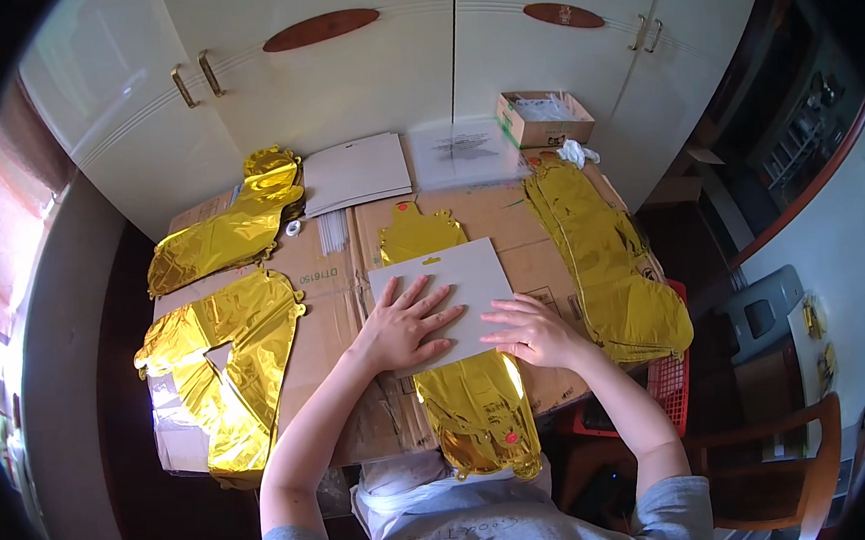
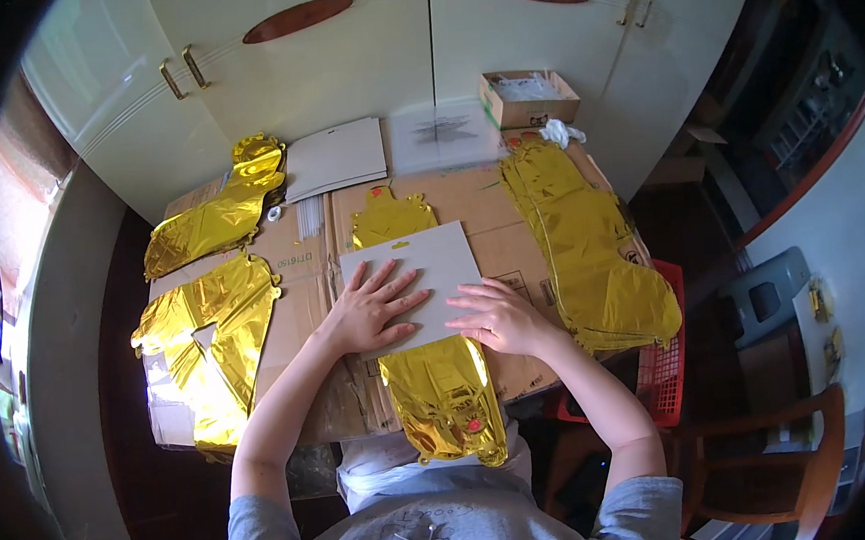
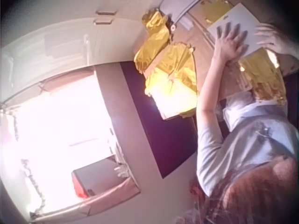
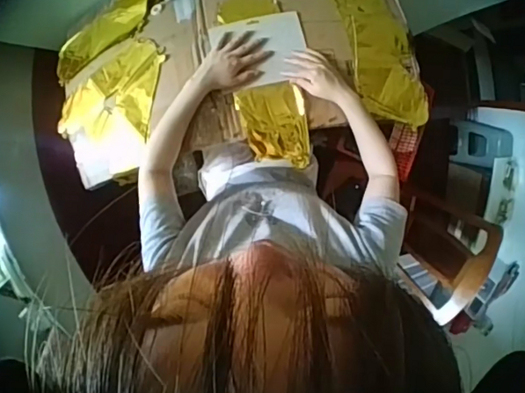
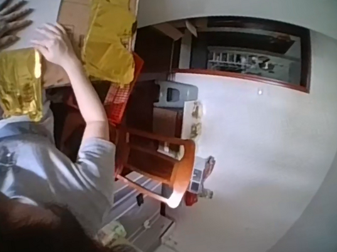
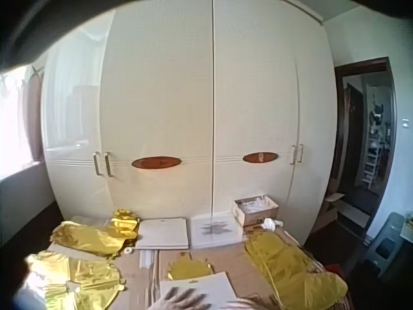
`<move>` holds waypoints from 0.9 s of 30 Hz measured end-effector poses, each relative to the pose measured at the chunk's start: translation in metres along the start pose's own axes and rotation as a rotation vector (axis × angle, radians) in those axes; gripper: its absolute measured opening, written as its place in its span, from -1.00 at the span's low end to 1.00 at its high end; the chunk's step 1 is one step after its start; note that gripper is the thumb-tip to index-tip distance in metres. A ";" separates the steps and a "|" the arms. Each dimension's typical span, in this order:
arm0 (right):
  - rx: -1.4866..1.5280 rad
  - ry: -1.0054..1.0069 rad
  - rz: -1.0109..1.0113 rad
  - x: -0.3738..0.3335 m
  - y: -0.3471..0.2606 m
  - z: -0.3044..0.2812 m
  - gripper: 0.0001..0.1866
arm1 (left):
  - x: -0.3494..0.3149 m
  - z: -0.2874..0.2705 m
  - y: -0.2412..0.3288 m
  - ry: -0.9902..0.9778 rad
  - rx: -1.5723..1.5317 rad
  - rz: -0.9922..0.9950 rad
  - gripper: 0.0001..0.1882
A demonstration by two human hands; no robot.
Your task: Flattening and folding gold-colored foil balloons on a cardboard workspace.
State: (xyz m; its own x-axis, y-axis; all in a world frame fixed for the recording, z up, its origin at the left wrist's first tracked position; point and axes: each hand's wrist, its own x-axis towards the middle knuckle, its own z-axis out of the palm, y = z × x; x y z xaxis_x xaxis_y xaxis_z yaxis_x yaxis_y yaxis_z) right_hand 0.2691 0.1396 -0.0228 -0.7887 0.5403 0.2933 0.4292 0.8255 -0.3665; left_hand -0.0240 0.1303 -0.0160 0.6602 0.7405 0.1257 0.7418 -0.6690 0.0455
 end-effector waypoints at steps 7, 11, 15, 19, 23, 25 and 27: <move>0.036 0.038 0.041 -0.001 0.002 0.005 -0.63 | 0.003 -0.004 -0.004 -0.019 -0.026 0.012 -0.38; 0.047 0.071 0.047 0.001 0.000 0.005 -0.65 | 0.003 -0.003 -0.005 -0.006 -0.068 0.002 -0.38; 0.051 0.079 0.053 0.000 0.000 0.005 -0.64 | 0.004 -0.002 -0.005 0.010 -0.076 0.008 -0.38; 0.043 0.081 0.051 0.000 0.001 0.006 -0.62 | 0.004 -0.001 -0.006 0.006 -0.070 0.010 -0.38; 0.033 0.090 0.048 0.000 0.002 0.008 -0.58 | 0.004 0.000 -0.006 0.020 -0.033 0.010 -0.39; 0.026 0.095 0.049 0.001 0.001 0.007 -0.58 | 0.004 -0.001 -0.006 0.023 -0.029 0.007 -0.39; 0.019 0.102 0.052 0.002 0.001 0.007 -0.59 | 0.004 0.000 -0.006 0.026 -0.030 -0.003 -0.39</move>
State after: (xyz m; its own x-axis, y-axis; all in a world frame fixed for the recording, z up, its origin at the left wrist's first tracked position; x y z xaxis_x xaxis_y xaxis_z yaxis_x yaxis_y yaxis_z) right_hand 0.2650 0.1399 -0.0291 -0.7161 0.5969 0.3619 0.4592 0.7933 -0.3998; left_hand -0.0258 0.1373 -0.0153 0.6541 0.7412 0.1508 0.7401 -0.6683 0.0752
